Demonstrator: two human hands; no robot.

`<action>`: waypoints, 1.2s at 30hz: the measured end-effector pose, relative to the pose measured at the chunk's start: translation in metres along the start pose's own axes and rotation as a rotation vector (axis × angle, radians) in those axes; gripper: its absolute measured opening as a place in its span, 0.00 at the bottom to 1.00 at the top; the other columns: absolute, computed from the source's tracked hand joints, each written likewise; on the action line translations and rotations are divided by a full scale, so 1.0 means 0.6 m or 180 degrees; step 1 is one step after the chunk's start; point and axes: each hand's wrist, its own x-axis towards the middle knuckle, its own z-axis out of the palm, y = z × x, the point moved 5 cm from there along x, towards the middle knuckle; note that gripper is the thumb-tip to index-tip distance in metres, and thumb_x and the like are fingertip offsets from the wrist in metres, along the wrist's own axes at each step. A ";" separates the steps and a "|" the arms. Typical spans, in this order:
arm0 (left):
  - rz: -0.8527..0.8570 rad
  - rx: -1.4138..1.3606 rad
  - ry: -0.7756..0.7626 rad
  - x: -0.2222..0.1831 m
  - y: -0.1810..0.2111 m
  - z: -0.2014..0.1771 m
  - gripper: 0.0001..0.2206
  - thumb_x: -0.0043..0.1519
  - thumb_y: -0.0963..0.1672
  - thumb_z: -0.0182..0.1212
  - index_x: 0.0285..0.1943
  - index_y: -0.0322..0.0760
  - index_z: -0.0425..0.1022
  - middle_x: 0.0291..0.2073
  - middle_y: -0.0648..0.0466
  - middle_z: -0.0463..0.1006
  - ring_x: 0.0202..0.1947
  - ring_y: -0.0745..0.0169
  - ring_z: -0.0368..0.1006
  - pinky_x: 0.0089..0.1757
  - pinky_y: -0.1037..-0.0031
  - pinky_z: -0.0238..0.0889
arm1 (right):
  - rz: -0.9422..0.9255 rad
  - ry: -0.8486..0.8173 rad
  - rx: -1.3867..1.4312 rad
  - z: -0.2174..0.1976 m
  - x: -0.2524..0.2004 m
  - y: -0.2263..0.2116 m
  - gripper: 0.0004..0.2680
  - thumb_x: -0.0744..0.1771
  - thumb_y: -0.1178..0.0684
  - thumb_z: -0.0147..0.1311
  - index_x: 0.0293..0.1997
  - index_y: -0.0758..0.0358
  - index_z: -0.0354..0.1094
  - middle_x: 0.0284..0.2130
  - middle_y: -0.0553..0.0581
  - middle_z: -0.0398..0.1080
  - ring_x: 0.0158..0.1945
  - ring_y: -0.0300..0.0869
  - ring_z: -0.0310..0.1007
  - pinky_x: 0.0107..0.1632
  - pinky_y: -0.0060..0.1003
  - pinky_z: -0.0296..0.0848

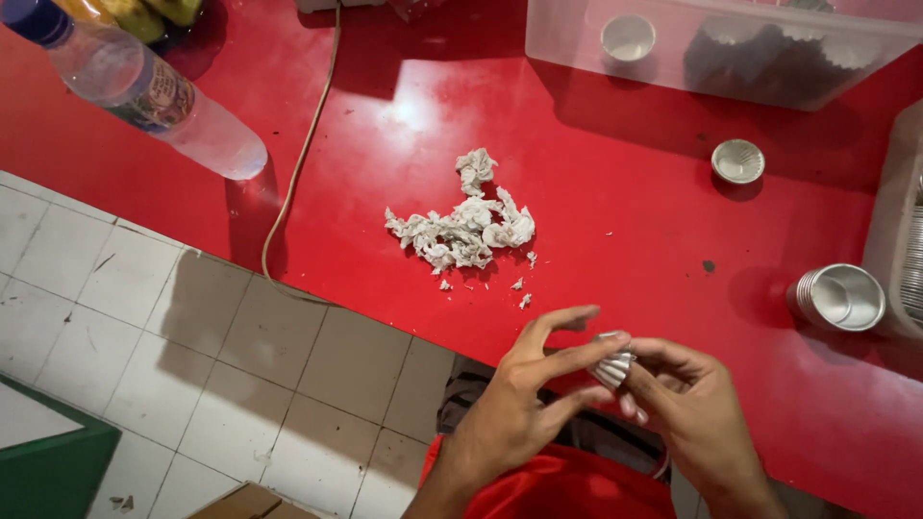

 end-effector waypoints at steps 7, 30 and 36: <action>0.0153 -0.0649 0.0905 0.009 -0.007 0.035 0.12 0.63 0.38 0.64 0.56 0.40 0.78 0.57 0.45 0.77 0.60 0.55 0.75 0.61 0.71 0.70 | -0.1586 0.0315 -0.1311 0.045 -0.042 -0.088 0.05 0.64 0.66 0.61 0.41 0.69 0.78 0.39 0.58 0.81 0.44 0.38 0.80 0.52 0.28 0.78; -0.0122 -0.2300 0.0670 -0.008 -0.100 0.043 0.28 0.65 0.49 0.66 0.67 0.24 0.68 0.61 0.44 0.75 0.58 0.58 0.73 0.56 0.71 0.69 | -0.0796 0.0671 0.0465 -0.061 -0.047 -0.053 0.07 0.67 0.63 0.56 0.49 0.72 0.72 0.30 0.62 0.75 0.25 0.40 0.69 0.31 0.27 0.67; -0.0247 -0.2418 0.0545 -0.007 -0.093 0.054 0.31 0.64 0.52 0.66 0.69 0.23 0.67 0.59 0.43 0.76 0.57 0.59 0.73 0.54 0.71 0.72 | -0.1052 0.0946 -0.0767 -0.025 -0.066 -0.104 0.06 0.64 0.65 0.60 0.43 0.72 0.75 0.40 0.62 0.78 0.28 0.40 0.74 0.33 0.28 0.75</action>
